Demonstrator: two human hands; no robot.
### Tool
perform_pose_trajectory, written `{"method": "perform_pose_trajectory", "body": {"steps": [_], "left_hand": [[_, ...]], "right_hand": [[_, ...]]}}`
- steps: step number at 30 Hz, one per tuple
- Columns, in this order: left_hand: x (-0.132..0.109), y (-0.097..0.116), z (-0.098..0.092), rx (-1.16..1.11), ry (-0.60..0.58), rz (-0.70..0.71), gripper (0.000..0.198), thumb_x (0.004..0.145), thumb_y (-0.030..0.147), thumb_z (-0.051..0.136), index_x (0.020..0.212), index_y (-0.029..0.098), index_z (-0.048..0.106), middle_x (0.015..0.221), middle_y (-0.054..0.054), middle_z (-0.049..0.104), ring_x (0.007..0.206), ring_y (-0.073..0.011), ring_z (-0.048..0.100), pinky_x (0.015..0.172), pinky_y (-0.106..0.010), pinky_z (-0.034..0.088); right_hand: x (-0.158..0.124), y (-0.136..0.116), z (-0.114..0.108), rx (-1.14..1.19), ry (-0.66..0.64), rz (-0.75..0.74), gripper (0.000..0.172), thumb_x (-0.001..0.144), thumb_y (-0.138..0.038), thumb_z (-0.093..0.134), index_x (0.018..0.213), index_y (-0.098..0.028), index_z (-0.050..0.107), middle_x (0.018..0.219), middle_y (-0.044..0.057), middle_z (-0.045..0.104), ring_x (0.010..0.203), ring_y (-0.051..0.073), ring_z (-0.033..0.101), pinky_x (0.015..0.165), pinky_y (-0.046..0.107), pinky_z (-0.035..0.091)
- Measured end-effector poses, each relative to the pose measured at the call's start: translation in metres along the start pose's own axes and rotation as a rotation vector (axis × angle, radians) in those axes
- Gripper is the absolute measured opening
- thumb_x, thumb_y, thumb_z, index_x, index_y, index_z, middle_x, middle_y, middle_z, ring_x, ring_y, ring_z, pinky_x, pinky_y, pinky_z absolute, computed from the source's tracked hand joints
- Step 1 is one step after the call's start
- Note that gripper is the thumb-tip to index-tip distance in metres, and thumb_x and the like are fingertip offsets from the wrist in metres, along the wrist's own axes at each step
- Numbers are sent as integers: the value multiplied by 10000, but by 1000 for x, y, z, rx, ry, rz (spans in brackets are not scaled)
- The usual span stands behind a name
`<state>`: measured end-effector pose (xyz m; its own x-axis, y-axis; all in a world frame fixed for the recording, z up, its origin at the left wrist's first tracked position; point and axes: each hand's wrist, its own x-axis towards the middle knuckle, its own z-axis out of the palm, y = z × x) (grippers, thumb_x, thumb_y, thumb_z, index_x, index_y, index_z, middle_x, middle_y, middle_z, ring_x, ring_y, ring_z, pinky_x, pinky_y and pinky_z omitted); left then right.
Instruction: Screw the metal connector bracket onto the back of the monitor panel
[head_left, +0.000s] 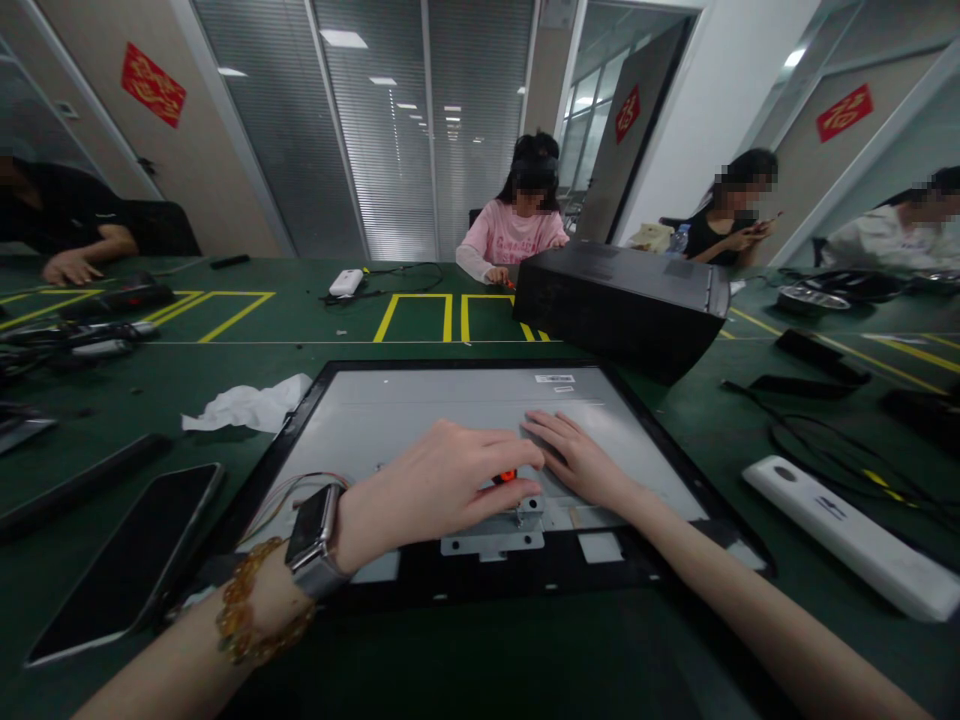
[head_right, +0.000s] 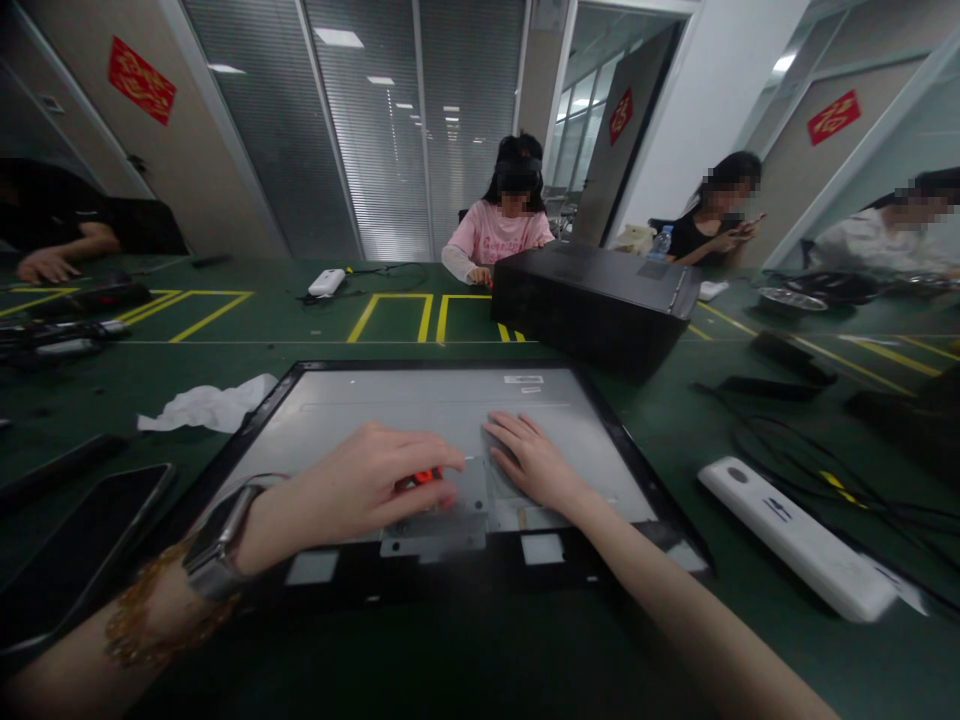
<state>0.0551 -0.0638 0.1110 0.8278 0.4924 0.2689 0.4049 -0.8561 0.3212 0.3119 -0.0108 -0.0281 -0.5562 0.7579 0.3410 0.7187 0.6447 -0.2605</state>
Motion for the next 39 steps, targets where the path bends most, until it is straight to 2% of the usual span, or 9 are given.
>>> {"method": "perform_pose_trajectory", "body": {"steps": [2, 7, 16, 20, 27, 33, 39], "left_hand": [[-1, 0, -1, 45, 2, -16, 200, 962, 338, 459, 1042, 198, 578, 933, -15, 679, 724, -133, 619, 631, -250, 418], [-3, 2, -5, 71, -40, -49, 181, 832, 219, 466, 1006, 190, 505, 796, 13, 639, 595, -135, 554, 584, -267, 397], [-1, 3, -3, 119, -26, -99, 142, 846, 231, 444, 973, 187, 491, 714, 20, 632, 510, -114, 527, 515, -242, 356], [0, 2, -3, 154, -29, -111, 126, 881, 279, 445, 935, 183, 505, 606, 33, 590, 449, -112, 485, 487, -241, 327], [-1, -3, 0, 204, -23, -118, 251, 942, 417, 454, 951, 179, 535, 555, 36, 560, 452, -122, 495, 477, -240, 297], [-2, -4, 2, 323, -13, -63, 348, 970, 500, 422, 912, 169, 514, 536, 38, 531, 434, -126, 462, 441, -251, 223], [0, -6, 3, 384, 108, 27, 575, 975, 625, 187, 733, 184, 466, 547, 23, 539, 425, -110, 454, 431, -268, 171]], "right_hand": [[0, -1, -1, -4, -4, 9, 426, 938, -263, 441, 1360, -222, 477, 1408, 115, 506, 1320, 241, 439, 1107, 524, 314], [1, -4, -2, 1, -6, 22, 420, 938, -272, 444, 1354, -232, 483, 1407, 108, 509, 1315, 244, 446, 1108, 530, 315], [0, -2, 0, -5, -8, 12, 431, 934, -261, 453, 1365, -250, 463, 1420, 99, 495, 1312, 249, 449, 1099, 544, 326], [0, -2, -1, -4, -13, 16, 427, 941, -264, 442, 1366, -234, 464, 1415, 109, 499, 1317, 242, 443, 1109, 532, 312], [0, -1, -1, -10, -27, 18, 433, 944, -269, 438, 1371, -200, 460, 1425, 124, 484, 1334, 237, 419, 1120, 518, 300], [1, -4, -3, 7, -4, 30, 423, 940, -259, 441, 1360, -226, 479, 1413, 107, 502, 1319, 240, 441, 1113, 521, 313], [1, -3, -2, 0, -3, 20, 419, 944, -275, 436, 1354, -207, 486, 1415, 122, 497, 1316, 242, 443, 1110, 535, 309]]}}
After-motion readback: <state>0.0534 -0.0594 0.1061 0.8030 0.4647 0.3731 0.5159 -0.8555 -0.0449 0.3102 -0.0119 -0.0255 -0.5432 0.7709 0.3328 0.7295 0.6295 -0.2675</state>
